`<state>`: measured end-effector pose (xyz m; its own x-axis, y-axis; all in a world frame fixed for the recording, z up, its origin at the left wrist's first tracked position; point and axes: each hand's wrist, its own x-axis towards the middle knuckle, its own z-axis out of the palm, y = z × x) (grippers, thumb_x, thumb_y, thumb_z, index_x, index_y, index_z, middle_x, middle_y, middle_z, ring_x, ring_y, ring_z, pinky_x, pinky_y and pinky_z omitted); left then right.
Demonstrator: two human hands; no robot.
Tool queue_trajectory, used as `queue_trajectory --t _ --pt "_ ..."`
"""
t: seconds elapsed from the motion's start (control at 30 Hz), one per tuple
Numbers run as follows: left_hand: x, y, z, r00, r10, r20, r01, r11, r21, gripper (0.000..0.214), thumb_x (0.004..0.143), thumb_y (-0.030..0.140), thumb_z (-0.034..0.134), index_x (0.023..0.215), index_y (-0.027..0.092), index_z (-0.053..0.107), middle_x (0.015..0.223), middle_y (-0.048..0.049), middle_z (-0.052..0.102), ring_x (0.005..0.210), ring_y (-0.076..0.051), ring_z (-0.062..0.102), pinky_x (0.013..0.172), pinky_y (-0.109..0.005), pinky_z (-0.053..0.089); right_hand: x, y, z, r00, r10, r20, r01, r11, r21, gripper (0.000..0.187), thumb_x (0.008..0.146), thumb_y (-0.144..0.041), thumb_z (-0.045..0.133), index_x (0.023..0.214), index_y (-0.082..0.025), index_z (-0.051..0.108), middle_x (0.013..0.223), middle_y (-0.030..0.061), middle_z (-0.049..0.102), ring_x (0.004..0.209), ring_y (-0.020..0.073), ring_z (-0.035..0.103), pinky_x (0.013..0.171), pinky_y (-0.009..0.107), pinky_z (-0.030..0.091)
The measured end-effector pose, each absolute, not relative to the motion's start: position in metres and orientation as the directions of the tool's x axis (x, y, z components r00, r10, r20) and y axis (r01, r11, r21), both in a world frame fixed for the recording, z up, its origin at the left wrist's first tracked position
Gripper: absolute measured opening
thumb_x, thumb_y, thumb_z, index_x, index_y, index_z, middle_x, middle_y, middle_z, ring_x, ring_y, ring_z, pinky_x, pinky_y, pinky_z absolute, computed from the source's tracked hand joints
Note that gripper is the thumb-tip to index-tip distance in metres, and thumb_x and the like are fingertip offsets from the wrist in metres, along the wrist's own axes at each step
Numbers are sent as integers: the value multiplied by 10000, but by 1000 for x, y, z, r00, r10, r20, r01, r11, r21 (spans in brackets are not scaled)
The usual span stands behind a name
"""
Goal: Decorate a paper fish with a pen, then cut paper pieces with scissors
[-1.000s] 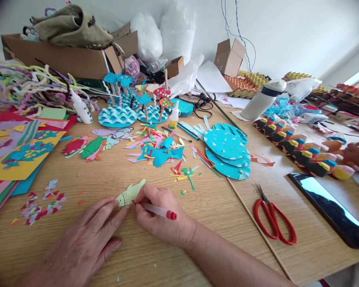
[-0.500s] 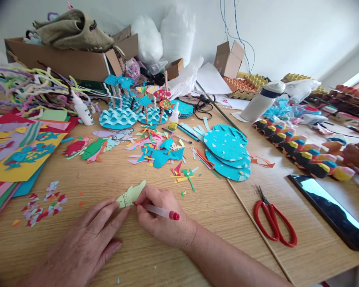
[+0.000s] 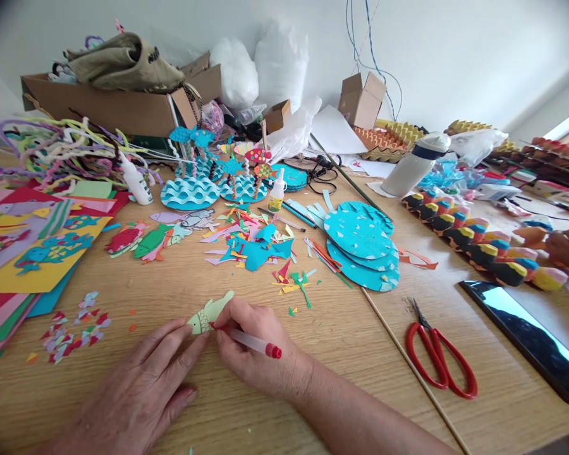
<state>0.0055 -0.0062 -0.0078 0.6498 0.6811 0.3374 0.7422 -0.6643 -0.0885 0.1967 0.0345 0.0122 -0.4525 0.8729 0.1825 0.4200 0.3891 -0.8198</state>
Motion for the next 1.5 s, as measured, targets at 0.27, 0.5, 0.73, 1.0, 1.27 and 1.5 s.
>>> queue_trajectory --t 0.27,0.5,0.73,1.0,1.27,1.5 --pt "7 -6 -5 625 689 367 755 -653 -61 354 818 205 436 1151 148 541 1057 -88 599 1033 -245 515 834 -356 490 196 35 10 -449 867 217 431 422 -797 131 724 -77 450 758 -199 486 580 -57 481 459 71 412 451 171 323" --pt "6 -7 -6 636 681 362 749 -659 -76 371 812 226 454 1168 153 530 1081 -84 589 1040 -244 510 849 -353 476 195 35 10 -440 869 225 451 430 -782 129 725 -83 444 759 -200 487 590 -48 506 470 78 443 462 176 340" --pt "5 -6 -10 632 689 354 754 -653 -75 387 823 258 454 1191 154 512 1102 -86 581 1071 -247 496 867 -349 465 196 35 10 -427 882 199 468 404 -786 125 720 -82 446 751 -198 479 587 -47 510 467 76 444 455 172 339" --pt "4 -9 -9 630 698 340 755 -653 -58 376 817 239 460 1184 177 515 1096 -69 591 1070 -244 508 871 -353 474 196 34 11 -433 880 195 464 403 -789 120 707 -91 441 732 -205 464 637 -19 567 511 93 491 489 189 373" --pt "5 -7 -7 653 685 324 741 -667 -81 395 795 231 486 1180 144 518 1102 -99 584 1054 -263 511 850 -380 489 198 34 7 -414 891 185 422 368 -828 96 744 -114 453 770 -204 473 580 -49 500 459 77 428 441 176 319" --pt "5 -9 -11 625 713 317 759 -650 -37 410 796 210 488 1203 158 495 1130 -91 569 1090 -261 487 882 -385 472 195 34 11 -418 894 159 446 355 -821 105 742 -103 460 772 -201 483 553 -60 463 453 75 408 432 173 305"
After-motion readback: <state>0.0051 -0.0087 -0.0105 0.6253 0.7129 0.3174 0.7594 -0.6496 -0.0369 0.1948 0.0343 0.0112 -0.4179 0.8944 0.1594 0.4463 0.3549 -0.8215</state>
